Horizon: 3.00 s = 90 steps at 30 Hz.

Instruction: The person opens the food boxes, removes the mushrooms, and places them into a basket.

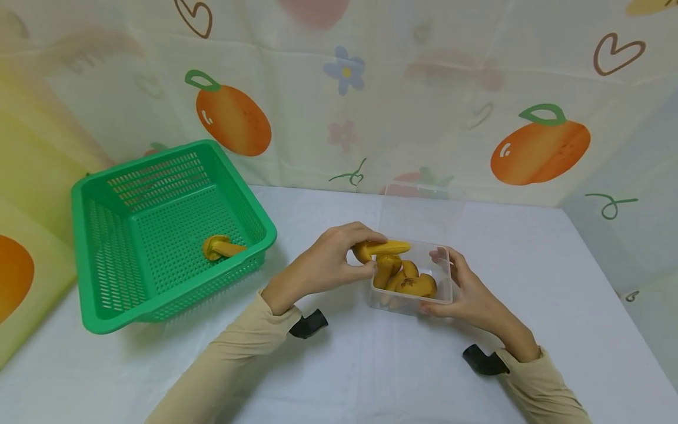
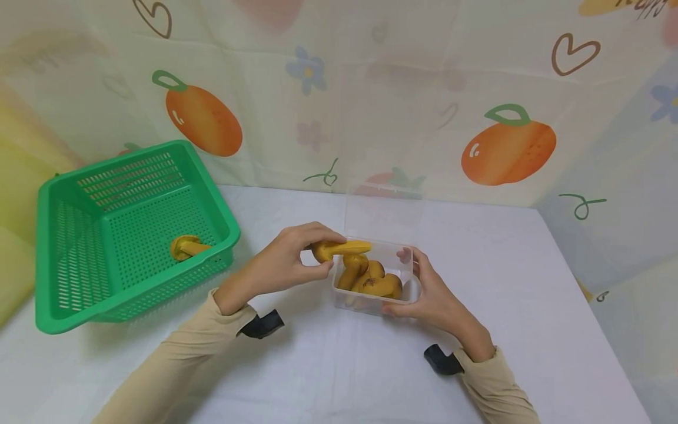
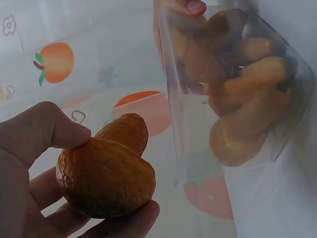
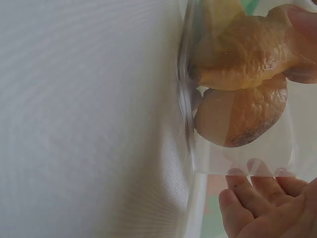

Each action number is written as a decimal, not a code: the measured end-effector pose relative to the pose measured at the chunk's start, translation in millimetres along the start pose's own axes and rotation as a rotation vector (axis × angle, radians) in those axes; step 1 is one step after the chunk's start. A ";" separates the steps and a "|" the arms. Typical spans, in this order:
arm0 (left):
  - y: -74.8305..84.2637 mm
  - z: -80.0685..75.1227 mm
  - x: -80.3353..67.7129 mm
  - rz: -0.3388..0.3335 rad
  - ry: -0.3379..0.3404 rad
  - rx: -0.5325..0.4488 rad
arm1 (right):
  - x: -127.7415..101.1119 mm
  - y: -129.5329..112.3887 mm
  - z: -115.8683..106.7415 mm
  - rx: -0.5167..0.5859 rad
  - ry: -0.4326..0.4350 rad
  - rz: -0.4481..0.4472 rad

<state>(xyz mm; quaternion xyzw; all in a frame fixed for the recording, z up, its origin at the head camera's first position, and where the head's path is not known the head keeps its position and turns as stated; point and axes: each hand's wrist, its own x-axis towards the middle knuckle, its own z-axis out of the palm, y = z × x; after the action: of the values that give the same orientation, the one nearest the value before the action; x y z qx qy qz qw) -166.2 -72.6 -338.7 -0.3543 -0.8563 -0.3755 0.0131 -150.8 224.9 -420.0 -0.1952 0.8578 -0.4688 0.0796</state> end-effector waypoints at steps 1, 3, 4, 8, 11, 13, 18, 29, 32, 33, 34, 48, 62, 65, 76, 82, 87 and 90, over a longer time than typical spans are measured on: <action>-0.4 -0.7 -1.2 -0.006 -0.001 0.007 | -0.1 -0.3 -0.1 -0.001 0.000 -0.001; -1.2 -1.6 -3.3 -0.024 -0.010 0.019 | 0.0 -0.4 0.0 0.002 -0.001 -0.005; -1.9 -1.8 -4.4 -0.031 -0.017 0.022 | -0.1 -0.6 0.0 0.004 -0.001 -0.007; -5.9 -0.5 -7.8 -0.051 -0.053 0.016 | -0.8 -1.4 -0.2 0.009 -0.003 -0.011; -9.4 2.5 -8.9 -0.043 -0.081 0.001 | -1.2 -1.9 -0.2 0.008 -0.005 -0.010; -10.8 4.2 -9.2 -0.037 -0.100 -0.005 | -1.1 -2.1 0.1 0.010 -0.005 -0.010; -12.3 5.1 -10.2 -0.033 -0.133 -0.001 | -0.8 -1.7 0.4 0.009 -0.005 -0.012; -17.3 -5.0 -20.5 -0.042 -0.060 -0.023 | -0.7 -2.1 0.5 -0.005 -0.001 -0.016; -18.8 -10.2 -24.7 -0.049 -0.031 -0.025 | -0.7 -2.4 1.0 -0.012 0.004 -0.013; -18.9 -12.1 -26.2 -0.051 -0.023 -0.026 | -0.8 -2.2 1.1 -0.014 0.004 -0.012; -19.0 -14.1 -27.8 -0.056 -0.014 -0.024 | -0.8 -2.1 1.2 -0.014 0.005 -0.011; -27.2 -40.2 -55.3 -0.041 0.093 0.005 | -0.2 0.4 1.6 -0.011 0.001 -0.005; -33.0 -67.7 -86.5 -0.153 0.189 0.089 | -0.6 -3.3 0.1 -0.010 0.002 -0.013; -34.1 -74.3 -91.2 -0.168 0.214 0.112 | -0.8 -3.5 -0.9 -0.010 0.004 -0.016; -34.6 -100.1 -111.4 -0.190 0.323 0.174 | -0.3 -1.6 0.2 -0.003 0.003 -0.017; -38.8 -110.3 -121.3 -0.238 0.351 0.186 | -0.6 -2.6 0.6 0.000 0.006 -0.021; -44.1 -116.3 -127.4 -0.262 0.347 0.199 | -0.9 -2.3 0.7 0.009 0.003 -0.016; -46.8 -119.7 -131.0 -0.274 0.338 0.197 | -1.0 -2.0 0.5 0.016 -0.001 -0.015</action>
<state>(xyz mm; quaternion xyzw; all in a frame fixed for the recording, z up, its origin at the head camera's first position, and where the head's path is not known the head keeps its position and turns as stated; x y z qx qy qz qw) -126.2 -250.8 -320.3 -0.1638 -0.9146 -0.3423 0.1396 -149.2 223.9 -418.6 -0.2013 0.8525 -0.4761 0.0780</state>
